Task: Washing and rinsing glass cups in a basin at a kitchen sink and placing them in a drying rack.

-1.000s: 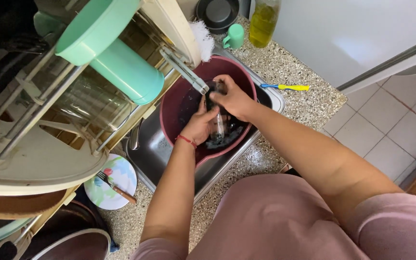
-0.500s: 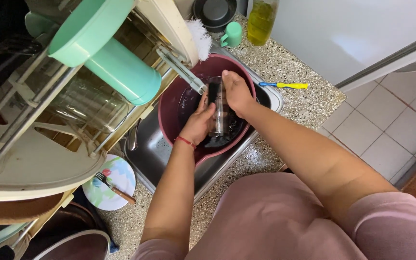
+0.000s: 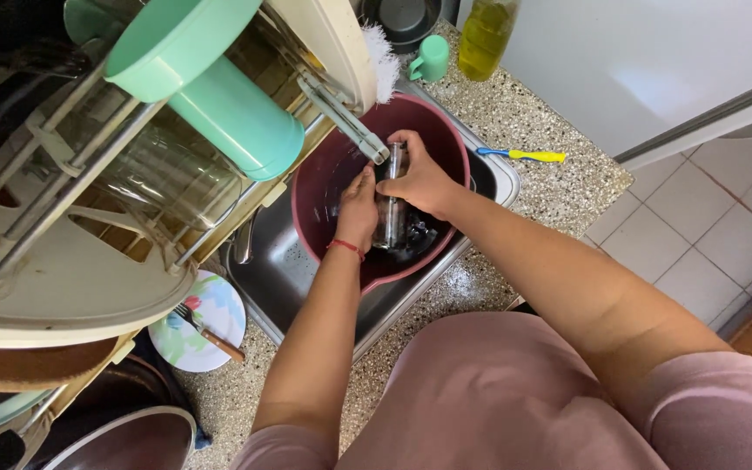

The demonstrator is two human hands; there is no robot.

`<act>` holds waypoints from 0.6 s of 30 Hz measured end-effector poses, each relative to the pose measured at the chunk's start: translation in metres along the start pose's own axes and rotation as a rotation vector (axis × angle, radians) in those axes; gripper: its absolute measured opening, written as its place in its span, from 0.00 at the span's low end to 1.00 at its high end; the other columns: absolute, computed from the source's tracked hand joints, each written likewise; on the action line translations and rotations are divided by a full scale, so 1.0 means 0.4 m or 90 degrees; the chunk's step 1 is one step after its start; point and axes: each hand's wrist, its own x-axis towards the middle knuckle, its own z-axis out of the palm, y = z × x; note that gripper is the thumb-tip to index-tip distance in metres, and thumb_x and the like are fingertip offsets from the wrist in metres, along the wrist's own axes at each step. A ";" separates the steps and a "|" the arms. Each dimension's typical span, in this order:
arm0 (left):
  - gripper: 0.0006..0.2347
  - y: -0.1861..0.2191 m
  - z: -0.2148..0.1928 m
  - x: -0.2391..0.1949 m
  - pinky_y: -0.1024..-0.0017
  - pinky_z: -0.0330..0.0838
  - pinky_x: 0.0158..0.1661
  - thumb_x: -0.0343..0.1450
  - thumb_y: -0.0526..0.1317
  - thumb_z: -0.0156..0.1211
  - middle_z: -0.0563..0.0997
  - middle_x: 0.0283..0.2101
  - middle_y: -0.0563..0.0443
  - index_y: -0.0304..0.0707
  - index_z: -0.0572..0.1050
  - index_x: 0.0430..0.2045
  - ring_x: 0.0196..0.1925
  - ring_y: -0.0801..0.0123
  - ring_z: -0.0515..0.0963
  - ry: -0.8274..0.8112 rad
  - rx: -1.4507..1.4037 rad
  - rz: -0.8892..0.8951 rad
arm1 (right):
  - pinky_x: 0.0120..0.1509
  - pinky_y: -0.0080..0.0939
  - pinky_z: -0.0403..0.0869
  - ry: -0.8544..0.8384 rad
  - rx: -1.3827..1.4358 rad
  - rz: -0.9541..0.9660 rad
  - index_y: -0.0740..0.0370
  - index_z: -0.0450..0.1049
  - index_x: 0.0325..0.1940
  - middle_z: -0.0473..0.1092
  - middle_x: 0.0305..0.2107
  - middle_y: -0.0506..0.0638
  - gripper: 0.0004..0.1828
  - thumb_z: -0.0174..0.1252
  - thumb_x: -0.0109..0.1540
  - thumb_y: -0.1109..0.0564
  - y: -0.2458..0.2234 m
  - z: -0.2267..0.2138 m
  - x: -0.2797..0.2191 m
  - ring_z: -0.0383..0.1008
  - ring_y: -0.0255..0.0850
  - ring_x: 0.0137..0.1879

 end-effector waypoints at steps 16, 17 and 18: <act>0.36 0.067 0.018 -0.052 0.40 0.79 0.33 0.74 0.54 0.53 0.68 0.61 0.29 0.52 0.37 0.73 0.46 0.34 0.80 -0.247 -0.246 -0.142 | 0.43 0.39 0.65 0.080 0.072 -0.048 0.54 0.60 0.44 0.58 0.30 0.45 0.19 0.46 0.69 0.37 0.020 -0.018 0.046 0.63 0.38 0.38; 0.36 0.065 0.012 -0.050 0.40 0.79 0.33 0.74 0.54 0.53 0.68 0.61 0.29 0.52 0.37 0.73 0.46 0.34 0.80 -0.247 -0.246 -0.143 | 0.43 0.39 0.65 0.079 0.072 -0.047 0.54 0.60 0.44 0.58 0.30 0.45 0.19 0.46 0.69 0.37 0.026 -0.013 0.047 0.63 0.38 0.38; 0.35 0.063 0.008 -0.047 0.42 0.80 0.33 0.74 0.56 0.51 0.69 0.59 0.28 0.52 0.41 0.73 0.44 0.33 0.80 -0.227 -0.239 -0.137 | 0.47 0.38 0.65 0.094 0.084 -0.048 0.55 0.61 0.44 0.60 0.32 0.46 0.20 0.42 0.70 0.37 0.029 -0.009 0.050 0.63 0.39 0.41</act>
